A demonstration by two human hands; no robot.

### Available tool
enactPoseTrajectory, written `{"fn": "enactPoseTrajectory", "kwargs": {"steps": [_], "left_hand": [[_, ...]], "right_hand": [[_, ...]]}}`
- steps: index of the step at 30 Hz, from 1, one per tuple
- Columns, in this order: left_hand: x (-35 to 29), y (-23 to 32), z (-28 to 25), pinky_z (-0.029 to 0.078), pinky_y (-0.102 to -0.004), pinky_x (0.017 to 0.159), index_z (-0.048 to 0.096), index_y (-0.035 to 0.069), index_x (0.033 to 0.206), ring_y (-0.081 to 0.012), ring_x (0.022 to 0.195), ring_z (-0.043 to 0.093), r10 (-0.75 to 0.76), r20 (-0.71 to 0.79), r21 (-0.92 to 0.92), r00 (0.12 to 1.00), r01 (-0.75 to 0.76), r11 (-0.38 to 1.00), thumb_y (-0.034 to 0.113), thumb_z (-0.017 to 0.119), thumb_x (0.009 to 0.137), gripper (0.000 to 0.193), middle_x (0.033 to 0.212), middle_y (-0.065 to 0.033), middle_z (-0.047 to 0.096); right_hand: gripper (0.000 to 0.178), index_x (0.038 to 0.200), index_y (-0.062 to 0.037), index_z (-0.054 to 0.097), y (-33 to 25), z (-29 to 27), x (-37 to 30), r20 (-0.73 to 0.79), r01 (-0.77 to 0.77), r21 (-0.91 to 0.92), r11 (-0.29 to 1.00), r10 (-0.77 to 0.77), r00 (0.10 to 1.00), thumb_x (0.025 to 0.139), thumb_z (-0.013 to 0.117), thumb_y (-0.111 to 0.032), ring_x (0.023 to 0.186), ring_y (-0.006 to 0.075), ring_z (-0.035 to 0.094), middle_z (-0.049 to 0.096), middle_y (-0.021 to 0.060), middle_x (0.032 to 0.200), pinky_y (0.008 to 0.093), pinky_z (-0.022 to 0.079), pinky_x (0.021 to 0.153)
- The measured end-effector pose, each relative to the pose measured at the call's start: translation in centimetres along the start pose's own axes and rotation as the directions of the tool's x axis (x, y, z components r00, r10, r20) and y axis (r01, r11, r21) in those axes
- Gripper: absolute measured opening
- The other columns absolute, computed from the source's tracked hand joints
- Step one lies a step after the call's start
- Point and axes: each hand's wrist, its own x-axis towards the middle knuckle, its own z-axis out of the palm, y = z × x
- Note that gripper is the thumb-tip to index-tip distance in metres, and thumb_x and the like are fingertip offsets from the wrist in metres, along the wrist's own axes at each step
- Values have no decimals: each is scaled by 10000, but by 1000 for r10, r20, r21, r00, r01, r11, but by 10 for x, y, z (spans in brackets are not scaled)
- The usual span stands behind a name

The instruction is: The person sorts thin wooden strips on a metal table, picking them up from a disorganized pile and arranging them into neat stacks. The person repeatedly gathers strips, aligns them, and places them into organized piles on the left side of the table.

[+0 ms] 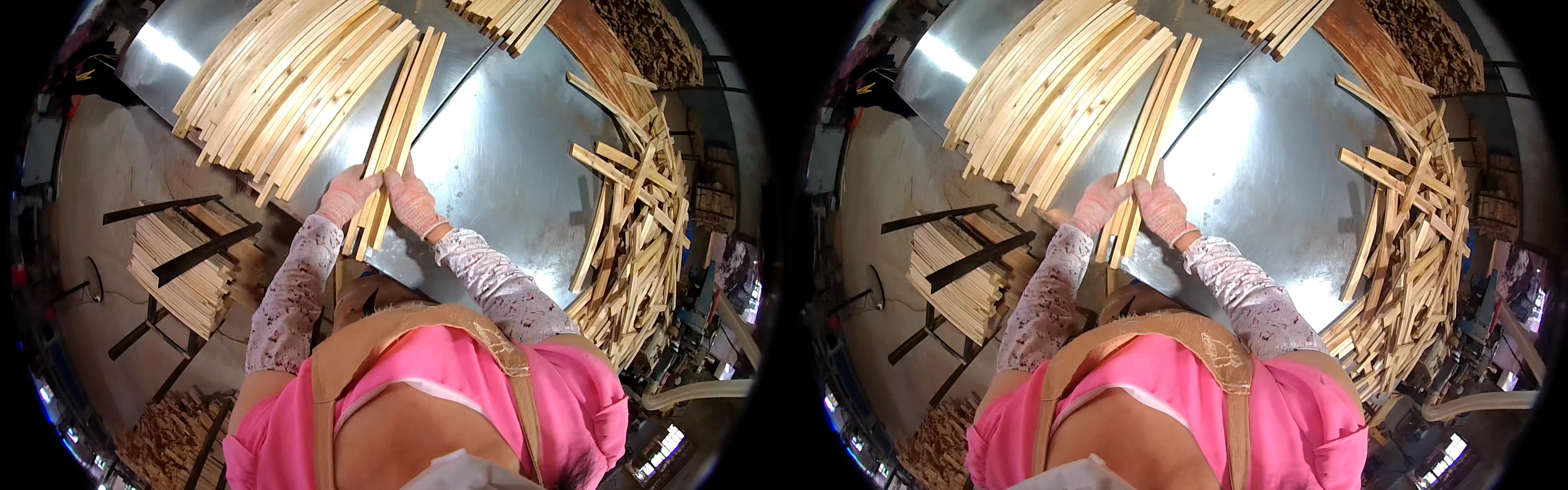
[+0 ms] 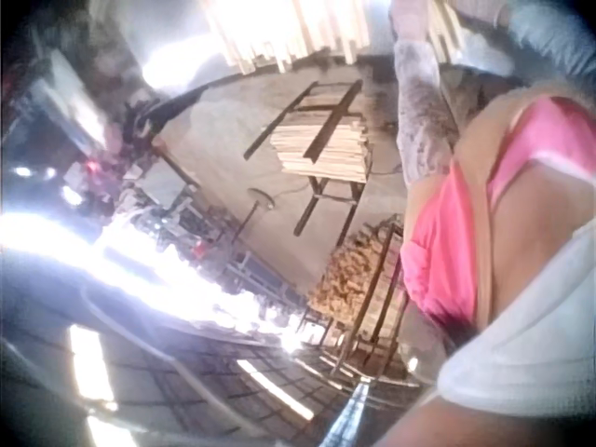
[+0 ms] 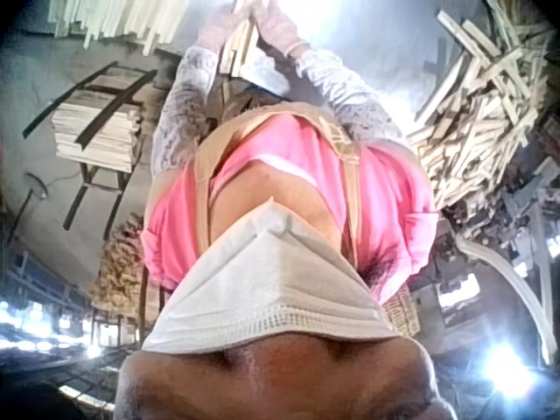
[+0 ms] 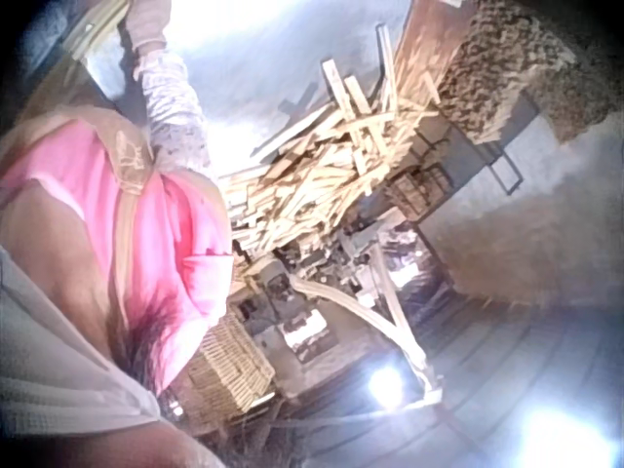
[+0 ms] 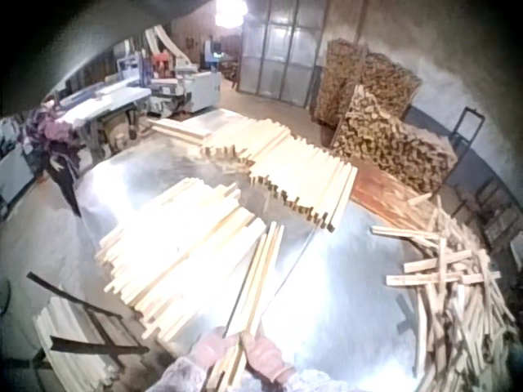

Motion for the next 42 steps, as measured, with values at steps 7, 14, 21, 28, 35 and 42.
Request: {"fn": "enactPoseTrajectory", "kwargs": {"steps": [7, 14, 21, 28, 35, 42], "left_hand": [[12, -12, -8, 529, -464, 1043, 681, 31, 1378, -424, 1185, 700, -57, 20, 186, 998, 52, 981, 504, 607, 1016, 599, 1277, -272, 732], [-1, 14, -2, 510, -477, 1076, 658, 65, 1423, -427, 1243, 678, -30, -33, 326, 999, 39, 945, 469, 594, 1033, 565, 1300, -249, 735], [-42, -6, -32, 552, -469, 992, 631, 90, 1484, -365, 1169, 728, -95, -259, 81, 961, 120, 989, 443, 628, 1048, 561, 1249, -228, 757], [-52, -32, -34, 542, -428, 1013, 606, 0, 1491, -342, 1170, 704, 174, -390, -67, 904, -216, 974, 422, 593, 1098, 577, 1266, -242, 733], [-8, 63, 51, 451, -458, 1179, 538, -13, 1556, -424, 1371, 604, 273, -311, 291, 910, -183, 939, 339, 570, 1078, 595, 1473, -288, 633], [102, 398, 224, 456, -456, 1180, 594, 81, 1506, -412, 1426, 538, 821, -200, 88, 535, -825, 559, 481, 616, 985, 657, 1528, -248, 589]], "right_hand": [[223, 1166, 4, 617, 9, 24, -11, -111, -153, 611, 776, 276, 955, 1077, 511, -170, 1058, 543, 669, 629, 368, 1215, 527, 566, 888], [571, 1490, 15, 459, 23, 33, -7, -36, -259, 391, 883, 296, 955, 1081, 514, -380, 925, 489, 722, 717, 326, 1016, 558, 583, 832], [901, 1664, 143, 142, -73, -47, 36, 315, -445, 421, 790, 333, 889, 1069, 569, -381, 776, 376, 765, 769, 262, 986, 483, 622, 695], [706, 1573, 141, 365, -59, 15, 61, 215, -384, 715, 584, 339, 916, 1035, 552, -275, 827, 308, 745, 738, 202, 944, 396, 623, 764], [419, 1413, 16, 554, 67, -65, -88, 330, -378, 922, 84, 343, 880, 1031, 568, -154, 699, 109, 607, 667, 20, 920, 290, 517, 599], [487, 1466, -13, 551, 158, -101, -176, 279, -344, 935, 82, 427, 860, 1022, 598, -206, 775, 136, 642, 705, 49, 1037, 327, 525, 615]]}}
